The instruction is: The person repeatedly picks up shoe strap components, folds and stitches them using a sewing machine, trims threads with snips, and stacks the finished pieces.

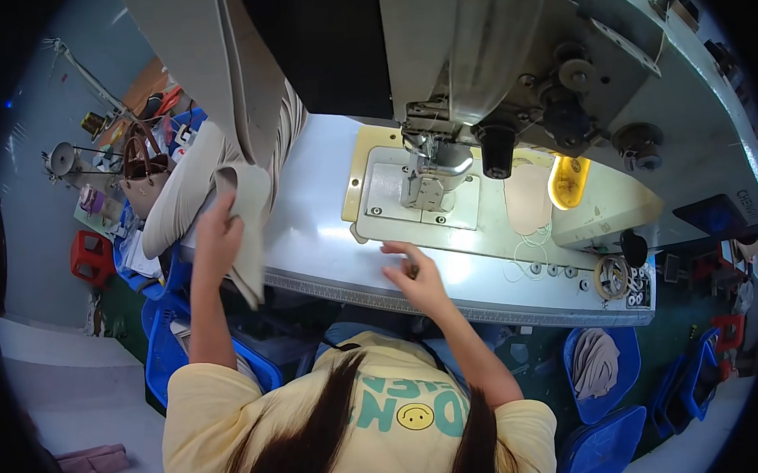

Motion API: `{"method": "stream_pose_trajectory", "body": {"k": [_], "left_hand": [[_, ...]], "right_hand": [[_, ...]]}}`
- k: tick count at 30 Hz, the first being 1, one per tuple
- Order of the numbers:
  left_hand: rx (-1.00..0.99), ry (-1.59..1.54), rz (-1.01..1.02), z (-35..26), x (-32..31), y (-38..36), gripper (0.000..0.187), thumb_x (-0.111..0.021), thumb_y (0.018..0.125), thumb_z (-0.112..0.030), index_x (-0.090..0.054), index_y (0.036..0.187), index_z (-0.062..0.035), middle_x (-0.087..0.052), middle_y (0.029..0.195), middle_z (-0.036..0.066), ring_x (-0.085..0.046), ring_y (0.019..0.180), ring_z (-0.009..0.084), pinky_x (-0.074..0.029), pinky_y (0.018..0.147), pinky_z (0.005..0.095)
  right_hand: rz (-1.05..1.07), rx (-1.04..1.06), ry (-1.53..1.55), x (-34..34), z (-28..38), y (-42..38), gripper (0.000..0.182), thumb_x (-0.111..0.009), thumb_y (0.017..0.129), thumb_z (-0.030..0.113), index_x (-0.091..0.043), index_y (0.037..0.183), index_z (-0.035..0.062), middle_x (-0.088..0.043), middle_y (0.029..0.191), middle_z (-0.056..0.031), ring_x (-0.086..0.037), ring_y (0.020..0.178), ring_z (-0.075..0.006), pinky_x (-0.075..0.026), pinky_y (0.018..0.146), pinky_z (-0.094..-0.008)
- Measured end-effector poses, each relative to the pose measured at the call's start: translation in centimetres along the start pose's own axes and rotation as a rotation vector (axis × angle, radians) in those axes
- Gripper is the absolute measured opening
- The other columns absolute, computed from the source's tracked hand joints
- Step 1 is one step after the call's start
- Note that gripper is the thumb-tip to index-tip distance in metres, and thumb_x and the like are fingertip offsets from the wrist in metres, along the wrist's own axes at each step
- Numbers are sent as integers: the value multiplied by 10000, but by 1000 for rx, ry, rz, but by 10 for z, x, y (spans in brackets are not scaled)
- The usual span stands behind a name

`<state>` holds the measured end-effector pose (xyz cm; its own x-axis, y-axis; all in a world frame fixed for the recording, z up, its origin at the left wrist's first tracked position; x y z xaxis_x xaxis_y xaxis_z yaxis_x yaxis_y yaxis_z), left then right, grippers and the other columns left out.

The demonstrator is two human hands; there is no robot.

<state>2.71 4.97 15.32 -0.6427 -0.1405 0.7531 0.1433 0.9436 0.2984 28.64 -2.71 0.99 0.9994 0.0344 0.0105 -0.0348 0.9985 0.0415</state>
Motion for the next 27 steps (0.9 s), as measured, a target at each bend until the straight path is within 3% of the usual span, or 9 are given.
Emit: {"method": "stream_pose_trajectory", "body": {"k": [4,9,10,12,15,19,22,25,27], "left_hand": [[4,19,58,30,-86,-21,258,-521,723,-17,-528,981,-3,-557,736,233,-562,656,344,-438,591,367],[412,-735,200,63,-166,-56,256,-607,762,-99,-548,967,44,-608,792,79,-558,689,161,-451,654,293],[299,-730,140,58,-159,-50,260,-629,768,-125,-558,949,48,-615,823,58,-563,717,152,-454,670,288],[368,-751,107,66,-158,-56,187,-550,784,-55,-543,942,45,-602,843,86,-559,736,178,-444,683,289],[-16,-357,-75,24,-111,-55,215,-444,771,28,-508,976,38,-577,872,119,-550,763,212,-429,699,303],[87,-380,68,-27,-63,-42,292,-388,742,71,-451,1024,32,-548,873,168,-541,772,293,-417,714,362],[161,-105,62,-22,-61,-15,175,-490,828,-99,-483,938,37,-545,867,230,-524,817,394,-409,719,407],[8,80,188,-19,-105,1,326,-509,854,-270,-514,971,35,-557,884,229,-532,837,389,-412,728,417],[7,-37,159,-15,-120,0,403,-509,849,-326,-513,1034,31,-560,897,225,-540,825,373,-418,734,409]], "right_hand": [[142,-67,-19,-47,-9,8,306,-550,806,42,-502,1107,11,-585,931,-33,-422,602,-17,-346,531,-172],[97,-94,45,-44,-37,11,289,-588,808,122,-536,1070,12,-591,842,-44,-403,523,-64,-380,513,-213],[84,-82,64,-40,-34,12,286,-590,808,128,-540,1063,9,-590,831,-45,-404,522,-69,-380,512,-215],[86,-47,-25,-40,-23,9,299,-616,787,145,-554,1045,6,-585,814,-50,-396,519,-71,-369,505,-213],[163,2,-194,-52,3,1,306,-634,767,146,-561,1034,14,-565,813,-59,-385,521,-85,-350,489,-225],[208,168,-56,-80,37,-10,270,-617,769,93,-556,1021,19,-546,858,-60,-384,522,-115,-349,486,-243],[203,85,-112,-78,13,-7,250,-607,773,87,-563,1007,10,-573,849,-69,-403,522,-114,-366,499,-245],[158,2,-99,-63,-16,-6,221,-598,782,92,-576,981,0,-603,823,-82,-432,527,-114,-387,516,-248],[148,-5,-107,-55,-20,-8,204,-594,787,98,-583,964,-5,-615,802,-85,-445,528,-113,-394,522,-247]]}}
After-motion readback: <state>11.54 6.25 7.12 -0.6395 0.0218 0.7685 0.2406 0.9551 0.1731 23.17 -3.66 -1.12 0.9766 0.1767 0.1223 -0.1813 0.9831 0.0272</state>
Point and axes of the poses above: each hand's wrist, its own y-axis towards the middle knuckle, its own x-axis out of the back of the hand, z = x × y, the point moved 10 cm from there along y, towards the middle knuckle
